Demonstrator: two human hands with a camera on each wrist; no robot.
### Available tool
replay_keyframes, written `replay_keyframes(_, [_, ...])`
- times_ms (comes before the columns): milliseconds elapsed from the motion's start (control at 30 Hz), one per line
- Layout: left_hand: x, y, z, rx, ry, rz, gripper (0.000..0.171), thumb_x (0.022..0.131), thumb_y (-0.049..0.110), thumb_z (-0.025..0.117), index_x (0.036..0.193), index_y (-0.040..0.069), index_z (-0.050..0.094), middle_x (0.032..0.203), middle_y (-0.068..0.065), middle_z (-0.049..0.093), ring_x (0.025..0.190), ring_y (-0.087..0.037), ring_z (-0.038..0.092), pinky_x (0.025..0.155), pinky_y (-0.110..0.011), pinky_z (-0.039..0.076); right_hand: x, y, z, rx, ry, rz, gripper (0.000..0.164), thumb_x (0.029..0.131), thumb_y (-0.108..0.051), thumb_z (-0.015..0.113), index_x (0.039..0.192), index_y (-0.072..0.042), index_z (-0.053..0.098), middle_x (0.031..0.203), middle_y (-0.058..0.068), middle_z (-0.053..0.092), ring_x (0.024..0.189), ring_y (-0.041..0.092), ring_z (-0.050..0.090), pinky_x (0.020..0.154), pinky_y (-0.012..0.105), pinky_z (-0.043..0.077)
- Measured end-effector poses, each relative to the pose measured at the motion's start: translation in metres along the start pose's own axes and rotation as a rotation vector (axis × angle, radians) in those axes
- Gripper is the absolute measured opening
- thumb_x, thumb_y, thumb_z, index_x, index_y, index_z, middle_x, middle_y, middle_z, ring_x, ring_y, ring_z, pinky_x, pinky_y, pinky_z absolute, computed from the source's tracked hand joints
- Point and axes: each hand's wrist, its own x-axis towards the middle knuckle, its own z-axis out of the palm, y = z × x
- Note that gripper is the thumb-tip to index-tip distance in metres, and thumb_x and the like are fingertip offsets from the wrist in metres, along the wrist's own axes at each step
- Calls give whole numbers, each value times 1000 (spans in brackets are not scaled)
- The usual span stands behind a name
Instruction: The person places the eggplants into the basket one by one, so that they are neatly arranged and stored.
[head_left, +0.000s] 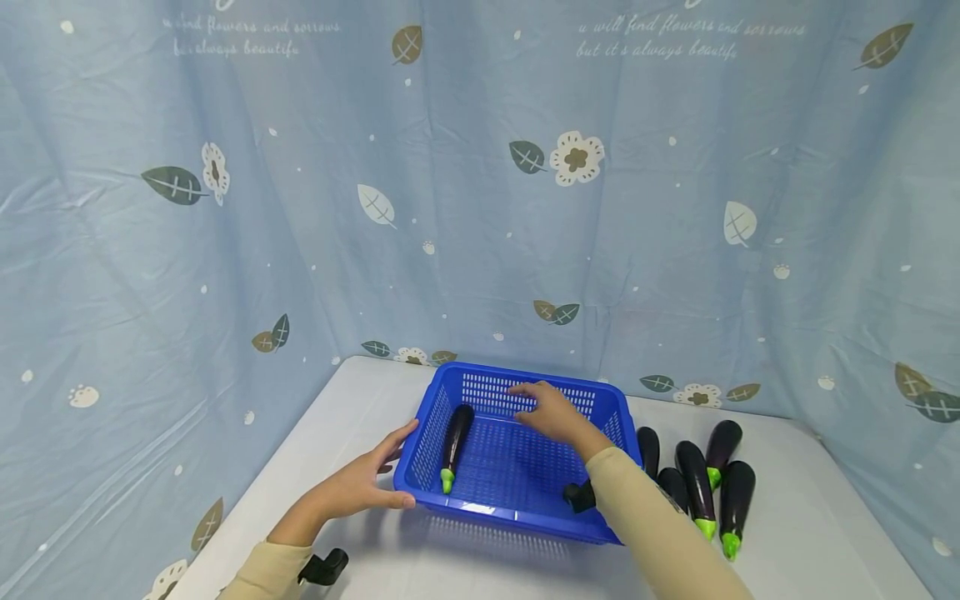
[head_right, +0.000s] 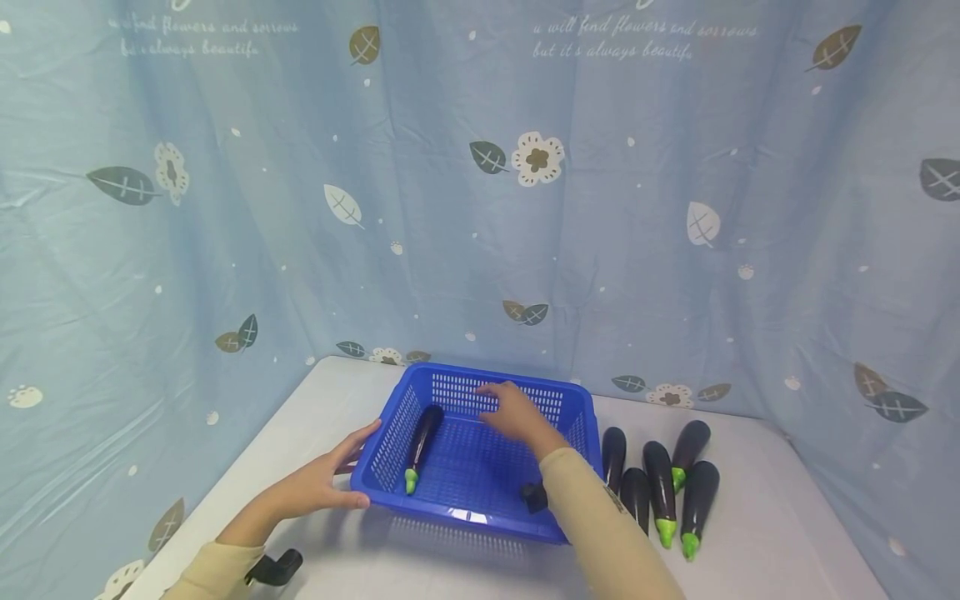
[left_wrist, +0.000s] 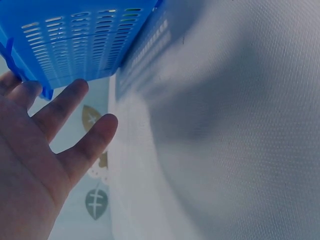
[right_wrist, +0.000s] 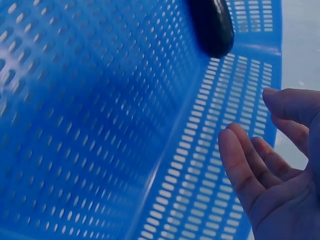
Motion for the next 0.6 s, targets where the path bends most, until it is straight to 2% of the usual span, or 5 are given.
replay_keyframes(100, [0,1,1,5,-3,4,109,84,34,84,165,18,12,166,-23,17,144,-49,34,113,-61,37,-2,4,-6,4,11,2,44,94,-14,73,137,-12,64,137,15,59,129,36,55,105,54,48])
replay_keyframes(333, [1,3,1,22,-4,15,109,84,34,84,165,17,12,166,-25,18,143,-50,35,112,-62,38,-8,19,-26,-33,49,-24,43,93,-10,72,136,-8,64,133,19,60,114,37,63,95,53,54])
replay_keyframes(600, [0,1,0,11,-3,18,109,84,34,84,165,17,13,166,-25,18,143,-51,34,112,-63,38,-15,37,-46,-55,77,-28,42,95,-12,70,136,-7,64,137,21,57,113,37,63,90,51,56])
